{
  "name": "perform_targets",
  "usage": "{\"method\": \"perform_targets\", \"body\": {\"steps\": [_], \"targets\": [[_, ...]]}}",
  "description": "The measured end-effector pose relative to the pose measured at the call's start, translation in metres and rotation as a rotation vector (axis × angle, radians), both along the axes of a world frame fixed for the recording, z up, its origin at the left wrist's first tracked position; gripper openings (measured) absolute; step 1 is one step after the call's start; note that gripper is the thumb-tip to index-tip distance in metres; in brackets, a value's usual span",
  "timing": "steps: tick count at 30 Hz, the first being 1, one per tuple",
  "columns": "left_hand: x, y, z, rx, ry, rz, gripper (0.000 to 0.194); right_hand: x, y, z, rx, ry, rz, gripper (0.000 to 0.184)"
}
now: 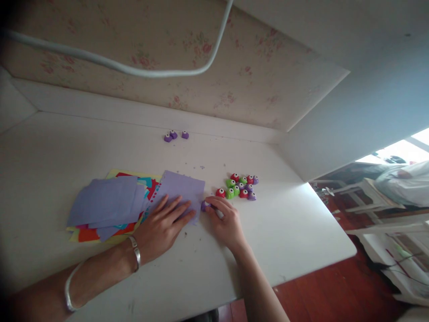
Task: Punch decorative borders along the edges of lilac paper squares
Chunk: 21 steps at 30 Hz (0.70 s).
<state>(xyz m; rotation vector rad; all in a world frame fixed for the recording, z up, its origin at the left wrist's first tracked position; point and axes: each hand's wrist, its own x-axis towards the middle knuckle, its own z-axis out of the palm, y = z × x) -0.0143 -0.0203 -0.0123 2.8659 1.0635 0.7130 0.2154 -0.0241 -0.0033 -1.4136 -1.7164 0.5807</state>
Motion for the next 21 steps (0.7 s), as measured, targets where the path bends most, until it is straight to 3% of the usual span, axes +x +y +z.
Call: {"method": "perform_targets", "body": {"steps": [21], "targets": [[0.0009,0.0,0.0004,0.031,0.006,0.025,0.038,-0.0008,-0.0014,-0.0027,-0.022,0.057,-0.02,0.018]]}}
